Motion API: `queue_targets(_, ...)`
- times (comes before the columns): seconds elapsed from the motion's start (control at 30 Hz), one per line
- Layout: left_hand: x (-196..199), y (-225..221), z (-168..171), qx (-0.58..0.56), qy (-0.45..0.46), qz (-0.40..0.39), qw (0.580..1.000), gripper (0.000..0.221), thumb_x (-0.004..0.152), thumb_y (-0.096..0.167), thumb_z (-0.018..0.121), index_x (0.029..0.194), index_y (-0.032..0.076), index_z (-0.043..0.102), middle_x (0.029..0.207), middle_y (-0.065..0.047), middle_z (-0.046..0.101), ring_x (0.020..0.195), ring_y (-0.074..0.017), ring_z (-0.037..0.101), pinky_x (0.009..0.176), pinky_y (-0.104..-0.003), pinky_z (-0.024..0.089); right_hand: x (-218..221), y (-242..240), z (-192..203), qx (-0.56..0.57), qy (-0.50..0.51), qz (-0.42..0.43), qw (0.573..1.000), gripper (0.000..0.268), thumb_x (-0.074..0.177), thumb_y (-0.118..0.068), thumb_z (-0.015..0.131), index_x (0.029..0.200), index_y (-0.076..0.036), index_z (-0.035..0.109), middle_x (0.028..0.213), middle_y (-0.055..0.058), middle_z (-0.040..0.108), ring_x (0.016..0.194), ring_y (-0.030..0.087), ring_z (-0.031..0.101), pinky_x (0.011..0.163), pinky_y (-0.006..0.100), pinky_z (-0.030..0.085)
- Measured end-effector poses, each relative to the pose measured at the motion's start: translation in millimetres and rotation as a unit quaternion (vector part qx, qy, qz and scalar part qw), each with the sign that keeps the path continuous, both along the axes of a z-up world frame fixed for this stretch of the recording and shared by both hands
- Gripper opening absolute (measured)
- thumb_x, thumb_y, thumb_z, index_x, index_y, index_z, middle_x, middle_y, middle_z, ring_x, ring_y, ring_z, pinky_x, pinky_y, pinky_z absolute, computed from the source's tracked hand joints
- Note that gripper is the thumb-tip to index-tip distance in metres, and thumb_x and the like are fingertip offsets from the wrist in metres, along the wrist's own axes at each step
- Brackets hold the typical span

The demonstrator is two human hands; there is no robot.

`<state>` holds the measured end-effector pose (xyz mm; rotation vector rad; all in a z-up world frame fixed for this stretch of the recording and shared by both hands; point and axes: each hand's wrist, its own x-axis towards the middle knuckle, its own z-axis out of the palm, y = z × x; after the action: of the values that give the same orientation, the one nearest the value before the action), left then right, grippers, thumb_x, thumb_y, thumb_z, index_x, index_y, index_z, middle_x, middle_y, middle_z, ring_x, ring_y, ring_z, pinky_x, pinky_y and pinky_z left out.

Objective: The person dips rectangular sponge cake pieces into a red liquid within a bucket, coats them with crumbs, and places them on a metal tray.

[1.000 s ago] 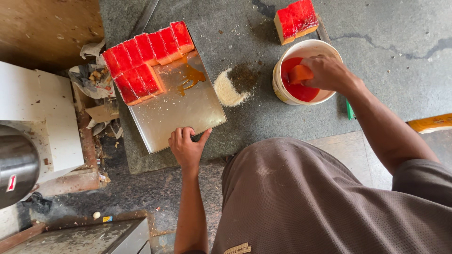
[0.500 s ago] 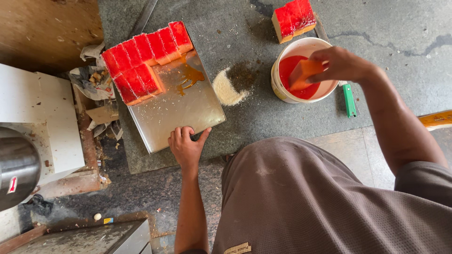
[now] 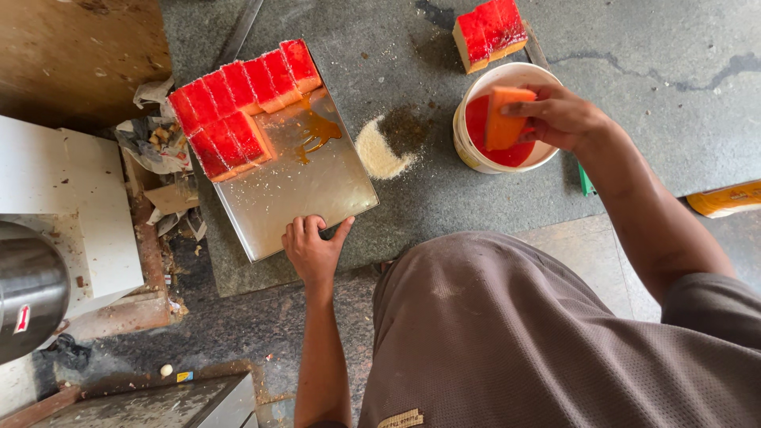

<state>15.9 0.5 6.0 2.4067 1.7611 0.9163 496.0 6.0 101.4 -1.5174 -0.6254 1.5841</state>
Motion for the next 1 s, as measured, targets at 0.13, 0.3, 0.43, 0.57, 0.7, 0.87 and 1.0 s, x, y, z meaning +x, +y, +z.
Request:
queue_targets(0.13, 0, 1, -1, -0.001, 0.001, 0.002, 1.0, 0.058, 0.079, 0.063, 0.085, 0.078, 0.013, 0.055, 0.082, 0.0, 0.051, 0.081, -0.0242, 0.055, 0.076, -0.042, 0.044, 0, 17, -26, -0.073, -0.243, 0.094, 0.963, 0.051, 0.085, -0.023, 0.082, 0.125, 0.002, 0.063, 0.109, 0.013, 0.07, 0.095, 0.025, 0.071, 0.074, 0.038, 0.062)
queue_targets(0.3, -1, 0, 0, 0.001, -0.001, 0.001, 1.0, 0.057, 0.08, 0.062, 0.085, 0.078, 0.014, 0.054, 0.083, 0.0, 0.051, 0.081, -0.0238, 0.055, 0.076, -0.042, 0.044, -11, 25, -75, -0.031, -0.566, 0.244, 0.787, 0.063, 0.083, -0.04, 0.086, 0.123, 0.003, 0.065, 0.103, 0.021, 0.073, 0.091, 0.031, 0.073, 0.077, 0.041, 0.059)
queue_targets(0.43, 0, 1, 1, 0.003, -0.005, -0.001, 1.0, 0.057, 0.08, 0.062, 0.085, 0.078, 0.014, 0.054, 0.083, 0.0, 0.051, 0.082, -0.0246, 0.055, 0.075, -0.043, 0.043, -14, 21, -85, 0.046, -0.528, 0.285, 0.799, 0.057, 0.08, -0.037, 0.086, 0.119, 0.002, 0.07, 0.103, 0.019, 0.075, 0.093, 0.027, 0.073, 0.082, 0.038, 0.056)
queue_targets(0.57, -1, 1, 1, 0.0, -0.007, 0.003, 1.0, 0.058, 0.08, 0.062, 0.085, 0.079, 0.014, 0.053, 0.084, -0.001, 0.05, 0.083, -0.0251, 0.055, 0.075, -0.043, 0.043, -8, 24, -63, -0.09, -0.357, 0.255, 0.894, 0.048, 0.085, -0.027, 0.08, 0.121, 0.002, 0.071, 0.102, 0.016, 0.074, 0.085, 0.025, 0.072, 0.07, 0.036, 0.059)
queue_targets(0.7, 0, 0, 2, 0.005, -0.004, 0.006, 1.0, 0.058, 0.081, 0.063, 0.084, 0.08, 0.014, 0.053, 0.085, -0.001, 0.05, 0.084, -0.0253, 0.055, 0.076, -0.043, 0.043, -1, 24, -25, -0.056, -0.098, 0.159, 0.981, 0.04, 0.095, -0.018, 0.073, 0.13, 0.0, 0.064, 0.111, 0.008, 0.07, 0.091, 0.014, 0.068, 0.073, 0.031, 0.059)
queue_targets(0.87, 0, 0, 4, 0.002, -0.008, 0.005, 1.0, 0.058, 0.081, 0.063, 0.084, 0.079, 0.014, 0.053, 0.085, -0.002, 0.05, 0.084, -0.0257, 0.055, 0.076, -0.043, 0.043, -2, 10, 15, 0.033, 0.082, 0.015, 0.996, 0.035, 0.1, -0.01, 0.062, 0.134, -0.001, 0.057, 0.126, 0.01, 0.067, 0.112, 0.022, 0.071, 0.09, 0.038, 0.064)
queue_targets(1.0, 1, 1, 2, 0.003, -0.008, 0.002, 1.0, 0.058, 0.081, 0.063, 0.083, 0.079, 0.013, 0.053, 0.085, -0.002, 0.051, 0.083, -0.0257, 0.055, 0.076, -0.043, 0.043, -11, 4, 24, 0.066, 0.149, -0.018, 0.986, 0.041, 0.101, -0.007, 0.061, 0.141, -0.006, 0.051, 0.132, 0.014, 0.062, 0.117, 0.031, 0.068, 0.093, 0.05, 0.064)
